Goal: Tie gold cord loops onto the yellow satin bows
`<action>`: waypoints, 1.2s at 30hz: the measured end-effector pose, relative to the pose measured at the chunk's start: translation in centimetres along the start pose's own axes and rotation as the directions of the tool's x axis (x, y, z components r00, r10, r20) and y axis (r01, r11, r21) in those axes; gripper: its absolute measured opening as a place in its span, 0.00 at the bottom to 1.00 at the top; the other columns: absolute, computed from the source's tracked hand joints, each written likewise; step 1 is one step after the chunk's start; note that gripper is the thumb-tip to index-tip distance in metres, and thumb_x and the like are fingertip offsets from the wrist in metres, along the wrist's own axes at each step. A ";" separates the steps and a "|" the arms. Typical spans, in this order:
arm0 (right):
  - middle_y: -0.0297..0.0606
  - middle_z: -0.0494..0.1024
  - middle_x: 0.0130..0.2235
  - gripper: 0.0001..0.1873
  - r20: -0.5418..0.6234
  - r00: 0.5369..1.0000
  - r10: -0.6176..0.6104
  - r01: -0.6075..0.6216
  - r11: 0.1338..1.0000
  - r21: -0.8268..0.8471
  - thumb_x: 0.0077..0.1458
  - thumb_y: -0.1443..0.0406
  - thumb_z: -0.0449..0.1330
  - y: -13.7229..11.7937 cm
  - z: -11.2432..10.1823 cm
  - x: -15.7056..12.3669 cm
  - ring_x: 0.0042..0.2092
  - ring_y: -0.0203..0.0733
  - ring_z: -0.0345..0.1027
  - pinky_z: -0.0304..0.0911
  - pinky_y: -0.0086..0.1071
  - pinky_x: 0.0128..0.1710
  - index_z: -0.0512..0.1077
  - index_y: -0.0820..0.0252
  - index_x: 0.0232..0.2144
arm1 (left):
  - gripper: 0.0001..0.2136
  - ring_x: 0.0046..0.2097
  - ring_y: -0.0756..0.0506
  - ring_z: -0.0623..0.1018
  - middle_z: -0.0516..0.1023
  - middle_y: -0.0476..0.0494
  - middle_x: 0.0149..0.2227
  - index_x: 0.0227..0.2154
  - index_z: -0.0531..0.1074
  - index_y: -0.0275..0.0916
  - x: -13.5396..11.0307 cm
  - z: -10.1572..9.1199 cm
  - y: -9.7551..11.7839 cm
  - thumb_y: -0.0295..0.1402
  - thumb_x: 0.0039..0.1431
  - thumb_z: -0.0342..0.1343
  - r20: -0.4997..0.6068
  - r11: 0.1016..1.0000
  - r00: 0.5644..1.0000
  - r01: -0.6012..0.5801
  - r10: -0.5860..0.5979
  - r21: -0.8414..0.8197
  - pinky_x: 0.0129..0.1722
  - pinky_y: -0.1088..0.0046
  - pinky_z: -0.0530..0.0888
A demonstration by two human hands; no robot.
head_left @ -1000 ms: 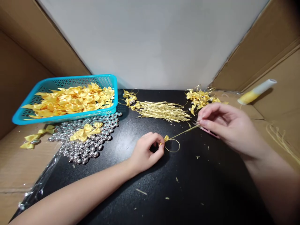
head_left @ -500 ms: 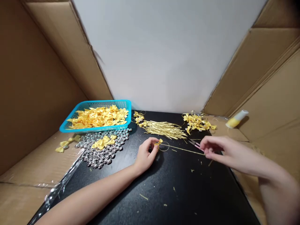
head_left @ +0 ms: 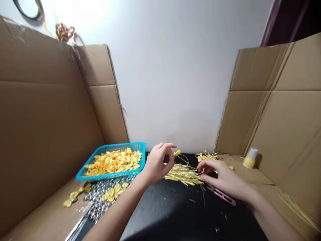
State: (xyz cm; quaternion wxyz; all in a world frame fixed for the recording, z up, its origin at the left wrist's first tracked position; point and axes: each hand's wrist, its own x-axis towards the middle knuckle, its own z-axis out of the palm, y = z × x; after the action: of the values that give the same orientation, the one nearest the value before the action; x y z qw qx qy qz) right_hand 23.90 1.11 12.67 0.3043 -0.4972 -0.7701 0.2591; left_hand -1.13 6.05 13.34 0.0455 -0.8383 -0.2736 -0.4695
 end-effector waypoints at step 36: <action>0.36 0.74 0.33 0.17 -0.056 0.998 -0.041 0.068 0.745 0.664 0.56 0.51 0.60 -3.2 5.1 4.5 0.39 0.40 0.69 0.65 0.34 0.42 0.69 0.60 0.33 | 0.02 0.33 0.48 0.77 0.78 0.47 0.31 0.35 0.70 0.39 0.7 2.1 1.4 0.27 0.60 0.53 -0.108 0.952 0.952 0.271 -0.287 -0.139 0.34 0.72 0.73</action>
State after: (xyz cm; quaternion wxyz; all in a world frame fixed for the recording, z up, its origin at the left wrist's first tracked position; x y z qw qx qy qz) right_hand 16.83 3.56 12.37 0.4835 -0.3386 -0.6355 0.4978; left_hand 1.49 5.83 12.98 -0.0555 -0.7607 -0.3567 -0.5395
